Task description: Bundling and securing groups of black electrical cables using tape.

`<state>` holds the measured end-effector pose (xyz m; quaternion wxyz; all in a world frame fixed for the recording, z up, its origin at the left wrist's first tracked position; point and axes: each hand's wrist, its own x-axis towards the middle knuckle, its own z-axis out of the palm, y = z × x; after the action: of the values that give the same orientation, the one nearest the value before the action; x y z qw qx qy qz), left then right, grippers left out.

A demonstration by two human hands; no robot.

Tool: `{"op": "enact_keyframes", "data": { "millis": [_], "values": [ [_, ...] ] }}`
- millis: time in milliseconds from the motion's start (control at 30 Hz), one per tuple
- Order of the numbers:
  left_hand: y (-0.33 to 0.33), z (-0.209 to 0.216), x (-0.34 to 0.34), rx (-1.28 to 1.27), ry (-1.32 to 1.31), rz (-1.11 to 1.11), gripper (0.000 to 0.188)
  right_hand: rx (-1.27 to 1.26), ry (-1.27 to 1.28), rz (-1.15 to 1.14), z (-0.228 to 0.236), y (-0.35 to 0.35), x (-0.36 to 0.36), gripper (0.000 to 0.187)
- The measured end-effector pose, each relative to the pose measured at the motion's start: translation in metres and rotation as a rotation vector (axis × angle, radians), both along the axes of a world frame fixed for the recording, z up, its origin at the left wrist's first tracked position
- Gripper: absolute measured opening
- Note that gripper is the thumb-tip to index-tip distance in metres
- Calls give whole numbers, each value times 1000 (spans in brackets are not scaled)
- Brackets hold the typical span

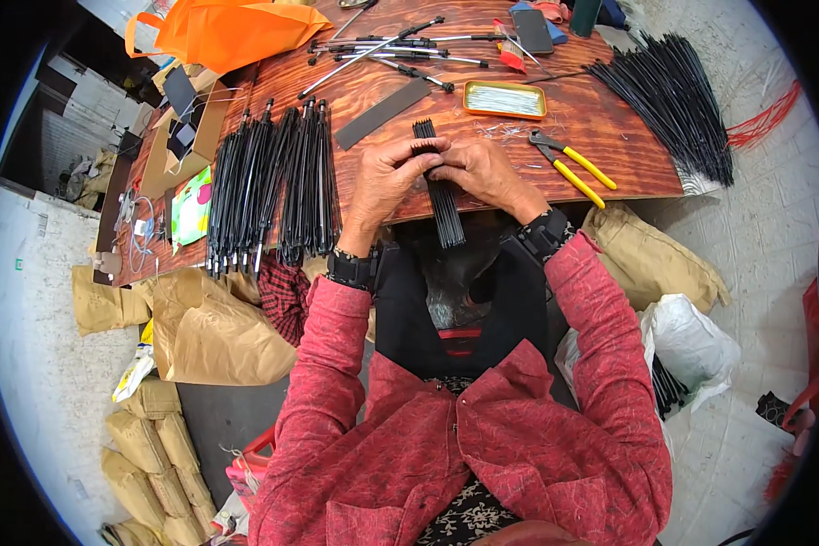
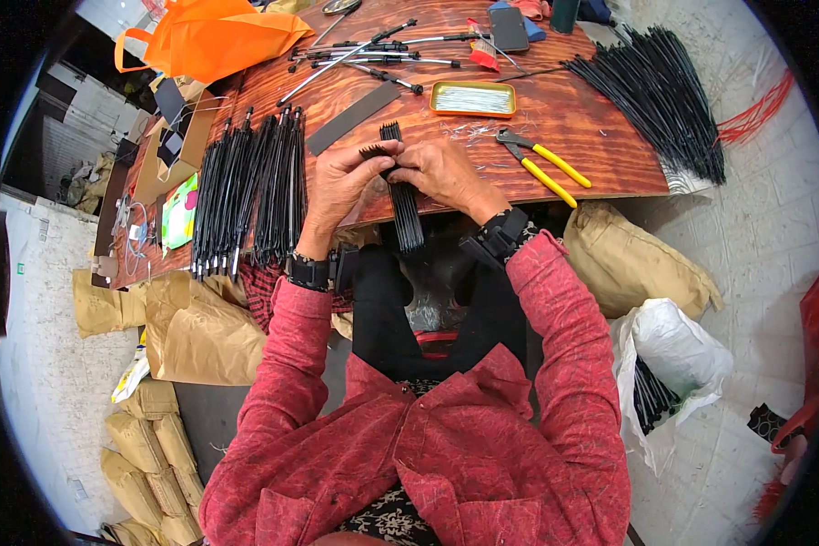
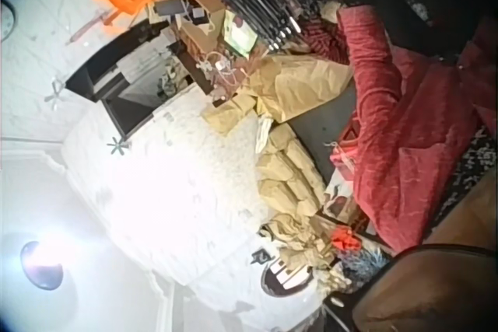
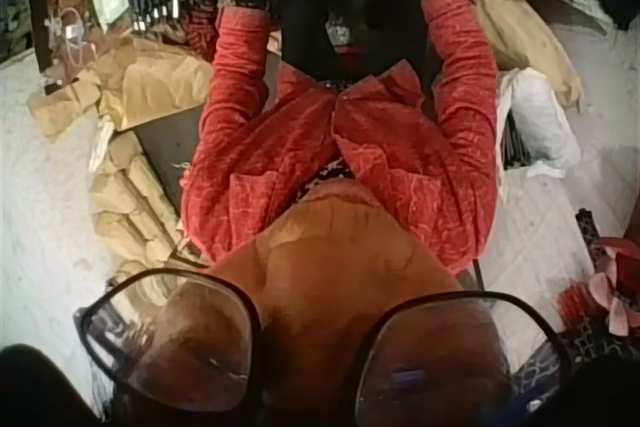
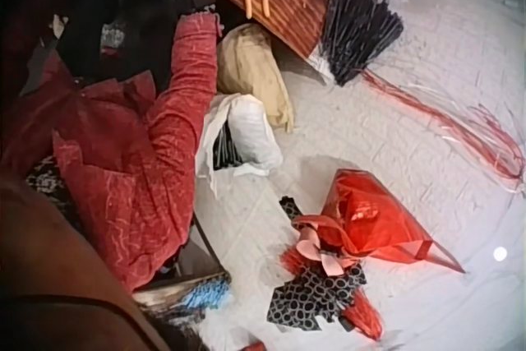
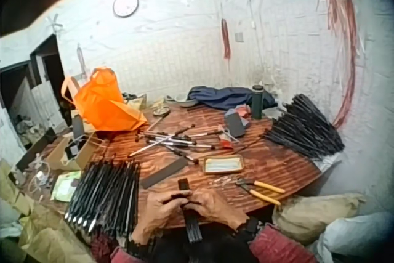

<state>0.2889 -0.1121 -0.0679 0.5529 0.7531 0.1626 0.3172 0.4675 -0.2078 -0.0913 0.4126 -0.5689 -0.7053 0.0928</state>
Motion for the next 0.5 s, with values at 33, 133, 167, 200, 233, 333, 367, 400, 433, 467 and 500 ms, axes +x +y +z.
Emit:
{"op": "enact_keyframes", "data": {
  "millis": [33,133,167,200,233,333,367,400,433,467,500],
  "values": [
    [-1,1,1,1,-3,4,23,3,-3,-3,1,0,0,22],
    [-2,0,7,20,-39,29,21,-71,26,-12,6,0,1,23],
    [-2,-1,8,36,-68,58,20,-68,21,-21,10,0,4,23],
    [-2,-2,9,50,-97,88,19,-99,1,44,14,1,8,24],
    [-2,-2,9,52,-103,79,19,-130,-20,108,18,2,13,24],
    [-1,0,8,125,-49,155,17,-143,6,75,28,12,40,25],
    [-2,0,8,128,-54,148,17,-129,58,-14,30,16,53,25],
    [-2,1,8,108,-48,125,18,-115,112,-102,32,21,66,25],
    [-3,1,8,89,-40,102,20,-111,110,-108,29,28,78,25],
    [-3,2,8,70,-31,80,21,-108,-126,-317,24,35,88,24],
    [-2,2,7,74,-31,83,21,-102,-361,-519,17,44,96,22]
  ]
}}
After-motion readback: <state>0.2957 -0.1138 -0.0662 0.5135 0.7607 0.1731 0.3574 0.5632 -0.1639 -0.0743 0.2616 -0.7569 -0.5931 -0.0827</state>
